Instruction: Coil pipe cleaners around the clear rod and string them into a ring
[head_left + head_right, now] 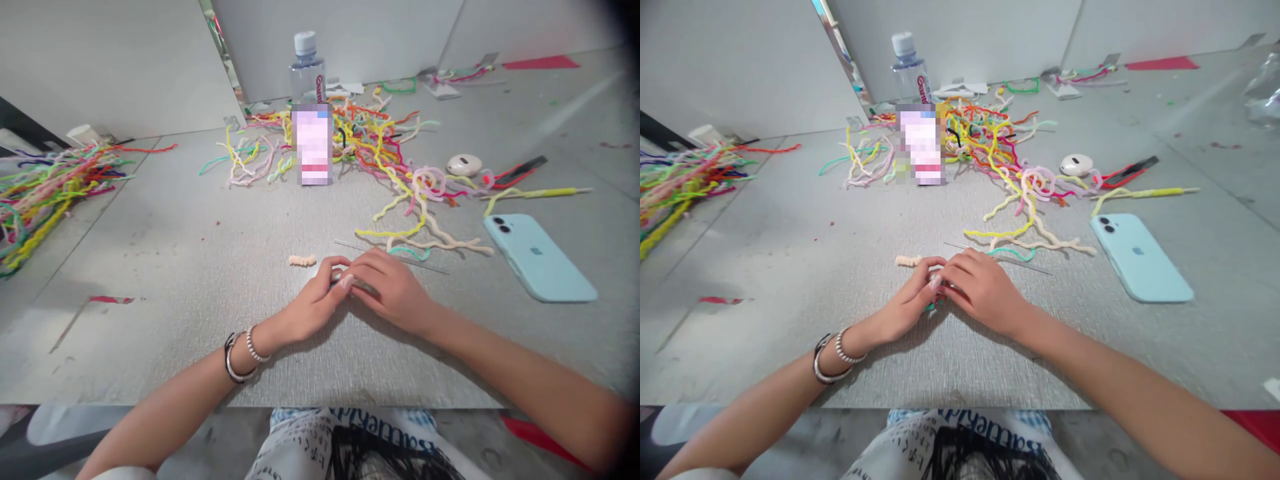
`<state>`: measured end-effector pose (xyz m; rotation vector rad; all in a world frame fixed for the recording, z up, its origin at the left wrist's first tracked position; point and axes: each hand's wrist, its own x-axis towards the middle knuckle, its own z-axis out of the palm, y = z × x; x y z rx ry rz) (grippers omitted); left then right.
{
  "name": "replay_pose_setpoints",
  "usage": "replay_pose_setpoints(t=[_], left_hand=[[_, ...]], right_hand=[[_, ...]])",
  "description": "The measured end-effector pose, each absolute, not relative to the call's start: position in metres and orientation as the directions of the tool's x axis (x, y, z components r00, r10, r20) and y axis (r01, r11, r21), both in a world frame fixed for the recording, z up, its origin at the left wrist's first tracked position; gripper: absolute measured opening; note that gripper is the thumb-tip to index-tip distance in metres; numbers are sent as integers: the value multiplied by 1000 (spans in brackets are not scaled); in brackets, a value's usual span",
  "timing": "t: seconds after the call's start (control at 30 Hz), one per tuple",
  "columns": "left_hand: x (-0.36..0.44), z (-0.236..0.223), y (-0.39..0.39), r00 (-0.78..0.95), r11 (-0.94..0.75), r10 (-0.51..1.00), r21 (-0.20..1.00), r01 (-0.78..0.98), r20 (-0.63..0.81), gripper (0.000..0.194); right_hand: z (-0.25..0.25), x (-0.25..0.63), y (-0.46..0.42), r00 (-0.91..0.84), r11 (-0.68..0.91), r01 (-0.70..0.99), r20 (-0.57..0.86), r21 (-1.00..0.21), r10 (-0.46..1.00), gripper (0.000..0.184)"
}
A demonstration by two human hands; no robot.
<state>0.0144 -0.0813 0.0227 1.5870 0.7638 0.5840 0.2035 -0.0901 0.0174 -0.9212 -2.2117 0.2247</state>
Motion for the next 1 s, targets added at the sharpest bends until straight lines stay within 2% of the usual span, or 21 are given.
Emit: replay_pose_setpoints(t=[0.17, 0.33, 0.57, 0.73, 0.9, 1.0], left_hand=[[16, 23, -80, 642, 63, 761, 996, 68, -92, 37], [17, 20, -76, 653, 69, 754, 997, 28, -71, 33], [18, 17, -71, 711, 207, 696, 976, -68, -99, 35], [18, 14, -71, 678, 316, 717, 943, -108, -162, 34], [19, 10, -69, 699, 359, 697, 921, -149, -159, 40], [20, 10, -69, 706, 336, 694, 931, -145, -140, 41]], right_hand=[[21, 204, -91, -379, 673, 542, 568, -504, 731, 6], [23, 205, -90, -342, 666, 563, 595, -490, 727, 5], [22, 204, -92, -352, 677, 578, 609, -456, 711, 14], [21, 204, -91, -394, 662, 578, 548, -476, 738, 25], [17, 200, -92, -456, 698, 587, 545, -411, 704, 54], [15, 199, -92, -454, 692, 608, 545, -389, 705, 50]])
